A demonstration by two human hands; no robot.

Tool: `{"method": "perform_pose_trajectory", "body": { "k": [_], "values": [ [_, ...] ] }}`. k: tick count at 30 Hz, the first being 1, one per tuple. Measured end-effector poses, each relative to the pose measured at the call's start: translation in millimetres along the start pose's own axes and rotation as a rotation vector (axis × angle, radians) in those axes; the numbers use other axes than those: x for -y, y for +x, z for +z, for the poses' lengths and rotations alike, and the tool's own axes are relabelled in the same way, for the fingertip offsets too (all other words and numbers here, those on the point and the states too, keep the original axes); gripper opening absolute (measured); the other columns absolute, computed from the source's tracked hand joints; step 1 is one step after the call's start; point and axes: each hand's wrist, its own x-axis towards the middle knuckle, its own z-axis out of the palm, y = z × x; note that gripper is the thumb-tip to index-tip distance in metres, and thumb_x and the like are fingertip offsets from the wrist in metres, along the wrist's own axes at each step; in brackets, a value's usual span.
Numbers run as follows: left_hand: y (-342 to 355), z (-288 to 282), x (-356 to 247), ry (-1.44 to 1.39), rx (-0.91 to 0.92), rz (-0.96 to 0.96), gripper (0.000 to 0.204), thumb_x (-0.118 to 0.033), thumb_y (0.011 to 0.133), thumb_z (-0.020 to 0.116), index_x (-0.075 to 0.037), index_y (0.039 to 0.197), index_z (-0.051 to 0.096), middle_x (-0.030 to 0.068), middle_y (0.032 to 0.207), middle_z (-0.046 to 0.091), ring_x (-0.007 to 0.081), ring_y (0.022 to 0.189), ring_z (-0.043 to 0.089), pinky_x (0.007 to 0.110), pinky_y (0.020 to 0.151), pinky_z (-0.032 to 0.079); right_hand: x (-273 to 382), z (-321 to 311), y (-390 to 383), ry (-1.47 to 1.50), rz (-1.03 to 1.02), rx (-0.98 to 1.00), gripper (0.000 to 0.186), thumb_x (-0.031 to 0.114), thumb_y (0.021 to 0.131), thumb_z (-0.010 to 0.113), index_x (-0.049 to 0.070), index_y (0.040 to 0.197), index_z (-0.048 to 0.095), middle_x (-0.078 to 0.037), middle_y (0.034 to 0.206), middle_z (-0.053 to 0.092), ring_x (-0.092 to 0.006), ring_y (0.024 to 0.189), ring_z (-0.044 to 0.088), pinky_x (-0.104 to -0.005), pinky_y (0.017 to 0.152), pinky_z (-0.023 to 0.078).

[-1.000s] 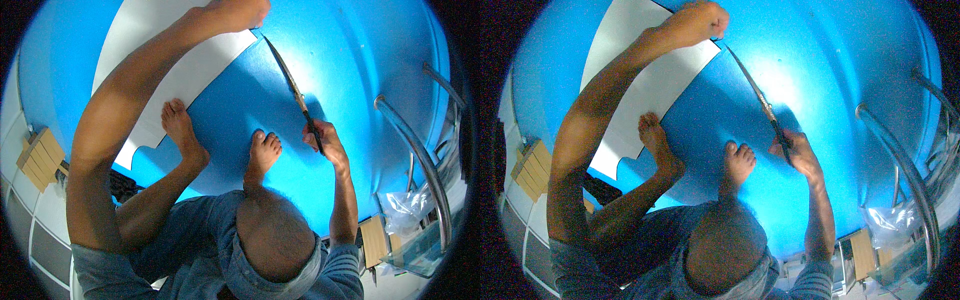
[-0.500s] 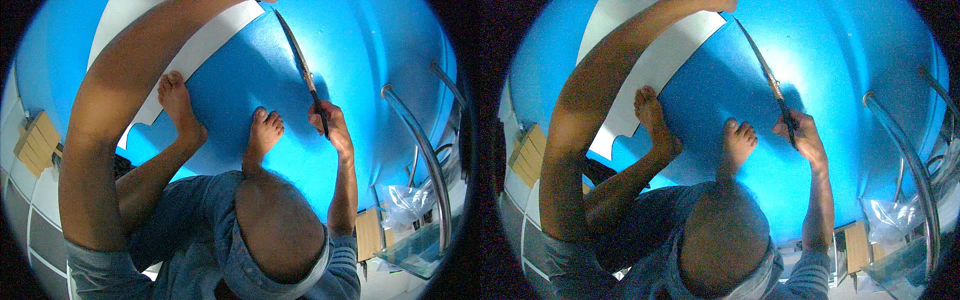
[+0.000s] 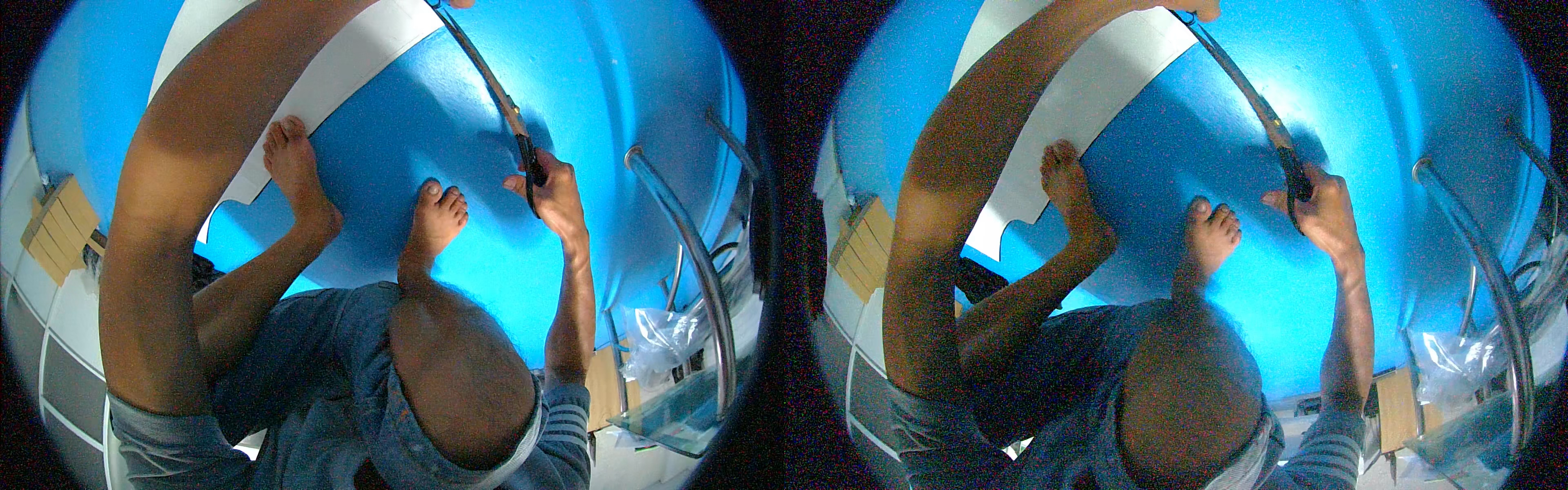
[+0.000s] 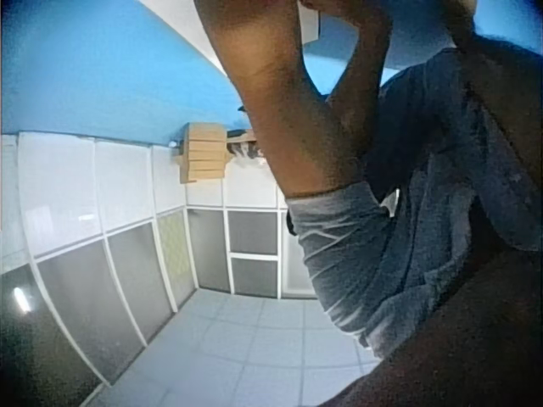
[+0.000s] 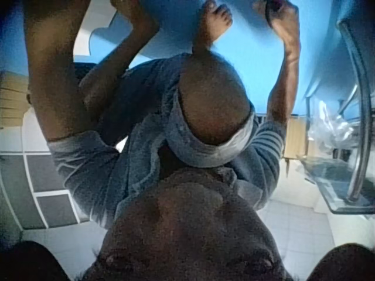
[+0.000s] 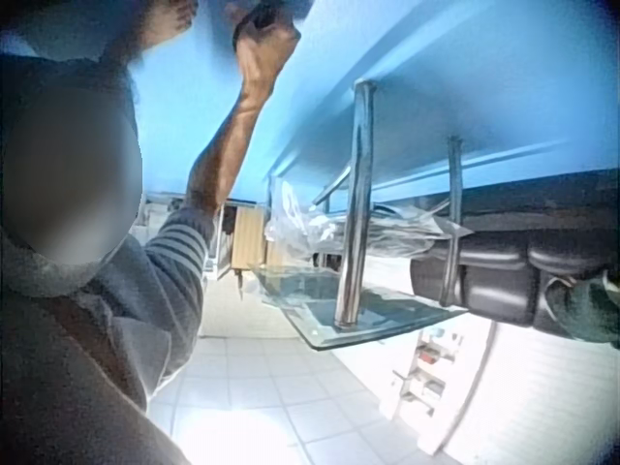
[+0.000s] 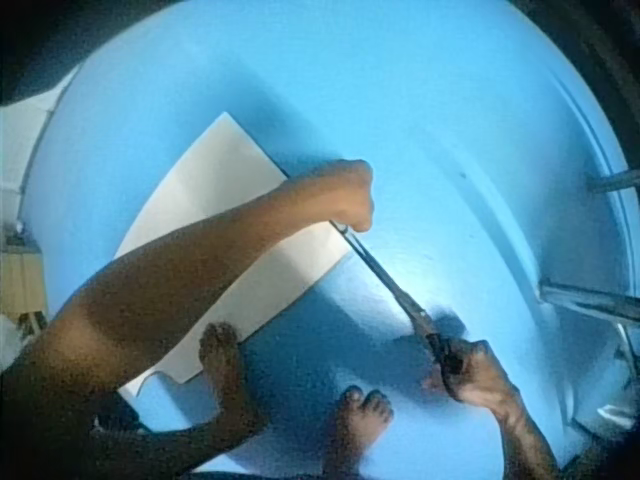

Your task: The person sits on a blue floor and uses scissors to cut a piece of black fabric following the outline of a white paper pattern. They trim the edges of the fabric, flip the pattern to align it with the cut piece, and continue cutting to refine the shape.

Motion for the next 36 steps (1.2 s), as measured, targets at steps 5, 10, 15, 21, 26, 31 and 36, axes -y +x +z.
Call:
{"method": "perform_pose_trajectory", "body": {
  "k": [5,10,15,21,26,31,36],
  "values": [
    [-16.8,3.4,18.6,-0.032,-0.012,-0.160,0.023,-0.014,0.071,0.070,0.002,0.086,0.069,0.0248,0.089,0.068,0.0379,0.083,0.067,0.046,0.073,0.053,-0.6,0.3,-0.8,0.028,0.019,0.040,0.033,0.024,0.074,0.083,0.001,0.085,0.061,0.001,0.062,0.048,-0.0099,0.057,0.040,-0.0302,0.050,0.034],
    [-14.6,10.1,16.9,-0.038,0.012,-0.166,0.022,-0.014,0.071,0.070,0.002,0.086,0.070,0.0243,0.089,0.068,0.0373,0.083,0.067,0.046,0.073,0.054,-3.0,5.8,-4.0,0.110,0.102,0.059,0.032,0.019,0.073,0.083,0.000,0.076,0.057,-0.007,0.061,0.056,-0.0130,0.056,0.048,-0.0330,0.053,0.042],
    [-13.4,8.9,16.6,-0.034,0.003,-0.178,0.022,-0.014,0.070,0.071,0.001,0.085,0.070,0.0239,0.089,0.068,0.0367,0.082,0.067,0.045,0.073,0.054,-1.7,11.0,-5.5,0.127,0.033,0.012,0.033,0.020,0.072,0.083,0.000,0.076,0.057,-0.007,0.060,0.056,-0.0138,0.055,0.048,-0.0336,0.053,0.042],
    [-12.7,9.9,15.4,-0.032,0.006,-0.177,0.021,-0.015,0.070,0.071,0.001,0.085,0.071,0.0234,0.089,0.069,0.0360,0.082,0.067,0.045,0.073,0.054,-11.9,15.0,-6.1,0.160,-0.007,-0.016,0.036,0.023,0.071,0.085,0.000,0.076,0.057,-0.007,0.060,0.055,-0.0139,0.055,0.048,-0.0338,0.053,0.042],
    [-14.7,7.5,15.7,-0.028,0.004,-0.184,0.021,-0.015,0.070,0.071,0.000,0.085,0.071,0.0230,0.089,0.069,0.0354,0.082,0.068,0.045,0.072,0.054,-2.2,6.3,-4.6,0.095,0.046,0.031,0.035,0.023,0.072,0.084,0.000,0.077,0.059,-0.006,0.060,0.055,-0.0132,0.055,0.048,-0.0344,0.053,0.041],
    [-15.4,9.1,16.0,-0.024,0.006,-0.197,0.021,-0.015,0.070,0.071,0.000,0.085,0.072,0.0226,0.089,0.069,0.0349,0.082,0.068,0.044,0.072,0.054,3.7,1.1,-0.4,0.064,0.039,0.025,0.034,0.022,0.073,0.083,-0.001,0.079,0.059,-0.006,0.058,0.054,-0.0128,0.053,0.046,-0.0351,0.051,0.039],
    [-17.1,9.4,16.0,-0.015,0.009,-0.194,0.020,-0.015,0.070,0.071,-0.001,0.084,0.072,0.0221,0.089,0.069,0.0343,0.082,0.068,0.044,0.072,0.054,6.2,-4.9,4.5,-0.033,0.003,-0.003,0.038,0.027,0.072,0.084,0.000,0.086,0.061,-0.002,0.057,0.045,-0.0102,0.054,0.041,-0.0310,0.049,0.034]
  ]
}}
